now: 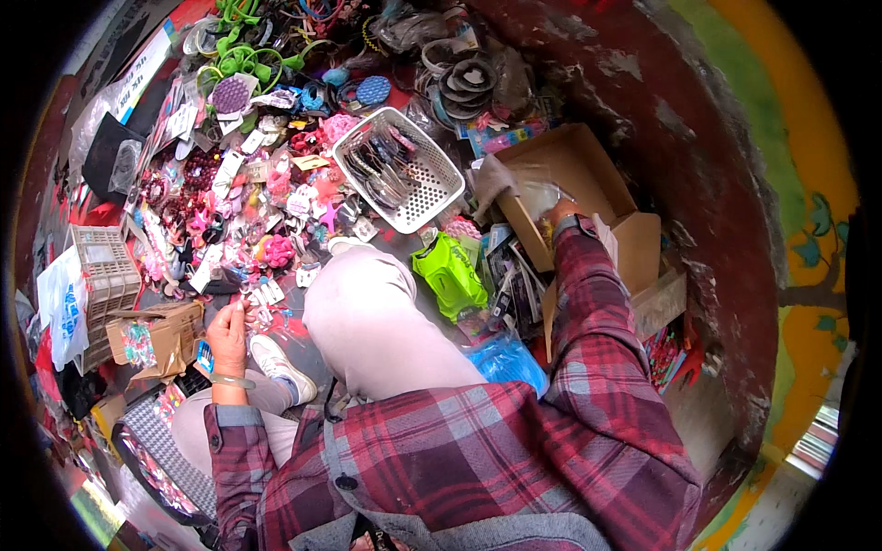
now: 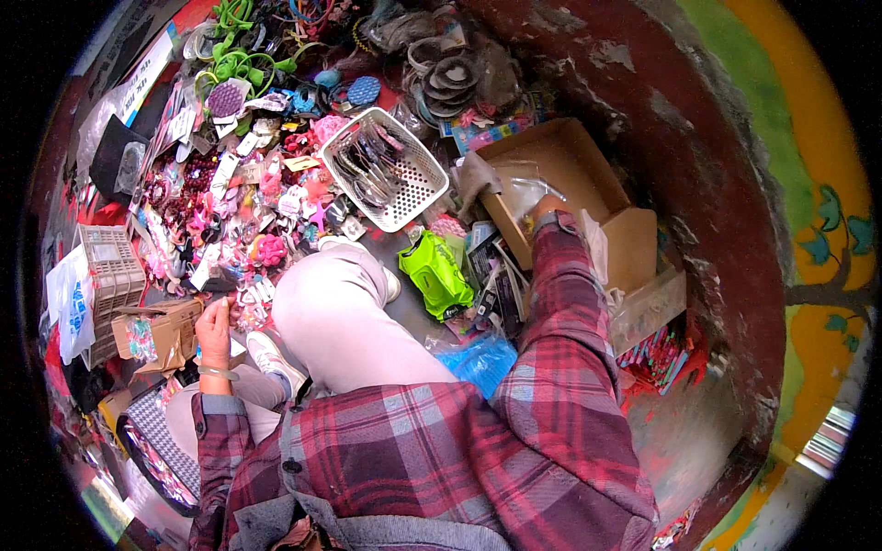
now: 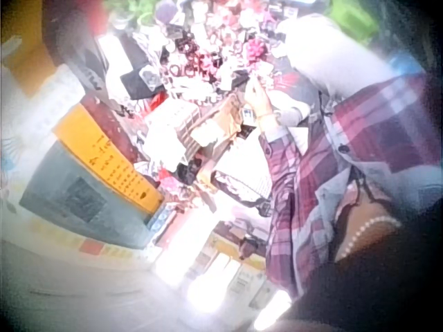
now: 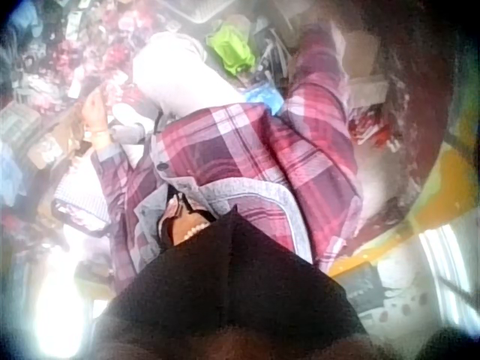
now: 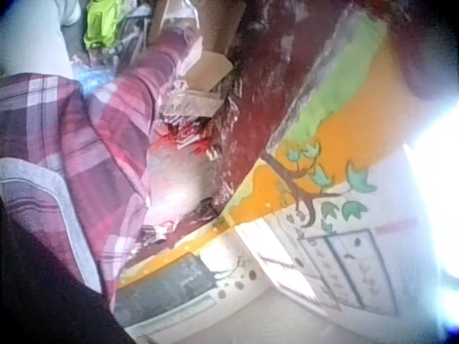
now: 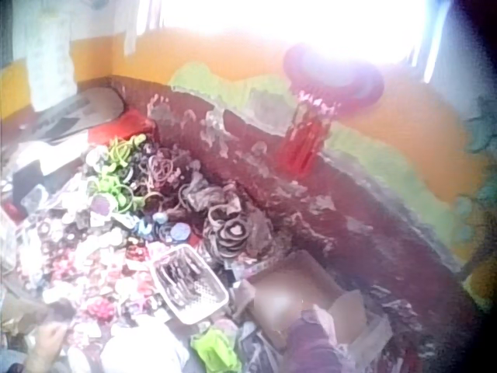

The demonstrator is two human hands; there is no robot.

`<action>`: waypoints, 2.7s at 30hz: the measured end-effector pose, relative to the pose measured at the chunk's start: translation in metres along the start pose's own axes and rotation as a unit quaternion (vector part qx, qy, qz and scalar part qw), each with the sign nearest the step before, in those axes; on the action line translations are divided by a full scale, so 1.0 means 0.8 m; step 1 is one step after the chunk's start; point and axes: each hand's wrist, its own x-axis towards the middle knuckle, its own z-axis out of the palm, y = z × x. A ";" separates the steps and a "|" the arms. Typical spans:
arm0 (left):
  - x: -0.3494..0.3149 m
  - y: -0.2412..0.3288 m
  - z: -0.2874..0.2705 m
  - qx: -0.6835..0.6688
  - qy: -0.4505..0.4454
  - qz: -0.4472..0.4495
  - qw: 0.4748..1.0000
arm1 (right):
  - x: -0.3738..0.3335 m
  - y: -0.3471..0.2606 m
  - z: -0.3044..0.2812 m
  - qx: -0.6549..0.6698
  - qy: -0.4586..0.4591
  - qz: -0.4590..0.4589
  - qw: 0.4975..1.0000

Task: The person sits on the floor and packs small hair accessories into clear plastic bags. They handle purple and yellow fluffy hair ties, placing them into bags and then into a cardboard box.

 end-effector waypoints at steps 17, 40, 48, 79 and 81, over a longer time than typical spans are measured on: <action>0.007 -0.006 0.014 0.022 -0.010 -0.008 1.000 | 0.031 0.000 0.029 0.070 0.110 0.008 0.991; -0.015 0.030 0.020 0.072 0.010 0.084 0.994 | -0.064 -0.009 -0.093 0.171 0.243 -0.031 0.954; -0.023 0.084 0.007 -0.075 -0.028 0.083 0.993 | -0.266 -0.141 -0.215 0.352 0.265 -0.364 0.820; -0.040 0.076 -0.247 -0.677 0.100 0.182 0.706 | -0.663 -0.560 -0.098 0.500 -0.494 -0.439 0.560; -0.039 0.080 -0.242 -0.683 0.090 0.173 0.704 | -0.659 -0.567 -0.095 0.509 -0.472 -0.443 0.567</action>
